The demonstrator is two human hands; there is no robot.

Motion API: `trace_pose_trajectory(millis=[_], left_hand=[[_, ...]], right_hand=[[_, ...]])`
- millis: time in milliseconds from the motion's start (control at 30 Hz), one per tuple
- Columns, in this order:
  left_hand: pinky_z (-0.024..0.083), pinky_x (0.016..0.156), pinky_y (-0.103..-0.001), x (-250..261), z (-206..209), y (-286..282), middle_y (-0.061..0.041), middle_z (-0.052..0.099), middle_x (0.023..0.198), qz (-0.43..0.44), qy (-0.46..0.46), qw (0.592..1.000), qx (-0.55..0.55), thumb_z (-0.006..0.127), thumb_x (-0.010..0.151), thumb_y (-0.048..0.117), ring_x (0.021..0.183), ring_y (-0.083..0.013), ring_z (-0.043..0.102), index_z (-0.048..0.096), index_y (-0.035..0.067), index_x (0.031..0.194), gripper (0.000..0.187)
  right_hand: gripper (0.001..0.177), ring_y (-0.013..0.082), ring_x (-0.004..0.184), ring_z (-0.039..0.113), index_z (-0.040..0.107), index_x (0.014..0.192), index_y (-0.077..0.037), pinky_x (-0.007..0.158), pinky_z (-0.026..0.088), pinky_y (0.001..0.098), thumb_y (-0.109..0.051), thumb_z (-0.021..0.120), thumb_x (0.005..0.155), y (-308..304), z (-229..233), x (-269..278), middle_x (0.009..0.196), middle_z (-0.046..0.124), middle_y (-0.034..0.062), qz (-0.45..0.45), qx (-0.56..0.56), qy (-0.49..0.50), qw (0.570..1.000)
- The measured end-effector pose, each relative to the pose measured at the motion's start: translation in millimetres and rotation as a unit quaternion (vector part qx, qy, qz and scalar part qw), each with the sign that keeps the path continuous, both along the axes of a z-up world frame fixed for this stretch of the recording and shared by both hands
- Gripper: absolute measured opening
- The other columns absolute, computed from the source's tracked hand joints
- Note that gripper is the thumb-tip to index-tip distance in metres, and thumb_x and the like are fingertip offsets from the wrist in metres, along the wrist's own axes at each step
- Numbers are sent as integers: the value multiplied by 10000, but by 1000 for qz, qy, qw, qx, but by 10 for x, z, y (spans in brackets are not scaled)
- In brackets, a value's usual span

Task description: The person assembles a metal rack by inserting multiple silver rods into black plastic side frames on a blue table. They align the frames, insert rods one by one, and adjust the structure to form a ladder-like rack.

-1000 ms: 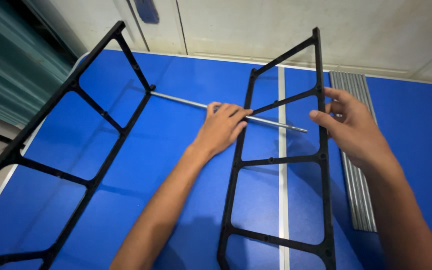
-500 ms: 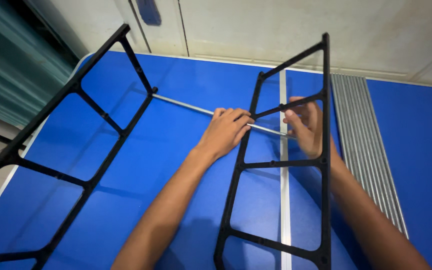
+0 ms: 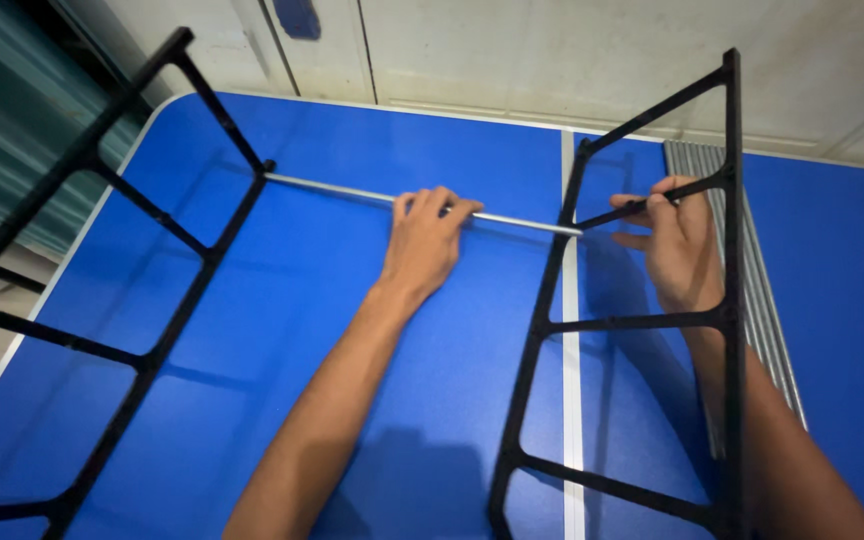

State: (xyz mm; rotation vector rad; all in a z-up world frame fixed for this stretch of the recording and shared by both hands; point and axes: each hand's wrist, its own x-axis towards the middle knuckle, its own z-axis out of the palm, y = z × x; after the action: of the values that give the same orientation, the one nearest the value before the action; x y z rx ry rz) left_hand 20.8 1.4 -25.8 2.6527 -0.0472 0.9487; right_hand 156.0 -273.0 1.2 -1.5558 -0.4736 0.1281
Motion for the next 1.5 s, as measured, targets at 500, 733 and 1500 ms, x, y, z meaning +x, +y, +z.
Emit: trace_pose_trajectory(millis=[500, 733, 1500], left_hand=[[354, 990, -547, 48, -115, 63, -72, 609, 1049, 114, 30, 993, -3, 681, 939, 210, 1073, -284, 564, 717, 182, 1069, 138], [350, 985, -551, 69, -162, 87, -76, 603, 1039, 140, 48, 989, -10, 671, 946, 224, 1051, -292, 560, 711, 175, 1049, 121], [417, 952, -510, 70, -105, 128, -66, 640, 1023, 87, -1, 996, 10, 665, 928, 147, 1041, -293, 598, 732, 165, 1088, 175]], right_hand=[[674, 263, 1035, 738, 278, 1174, -41, 805, 629, 348, 65, 835, 809, 337, 44, -625, 1108, 624, 176, -44, -101, -184, 977], [544, 253, 977, 767, 284, 1168, -38, 784, 650, 355, 86, 748, 914, 369, 47, -690, 1034, 660, 159, -52, -100, -183, 977], [472, 239, 825, 777, 691, 1224, -32, 779, 623, 359, -131, 816, 779, 274, 58, -648, 937, 777, 97, 49, -399, -88, 911]])
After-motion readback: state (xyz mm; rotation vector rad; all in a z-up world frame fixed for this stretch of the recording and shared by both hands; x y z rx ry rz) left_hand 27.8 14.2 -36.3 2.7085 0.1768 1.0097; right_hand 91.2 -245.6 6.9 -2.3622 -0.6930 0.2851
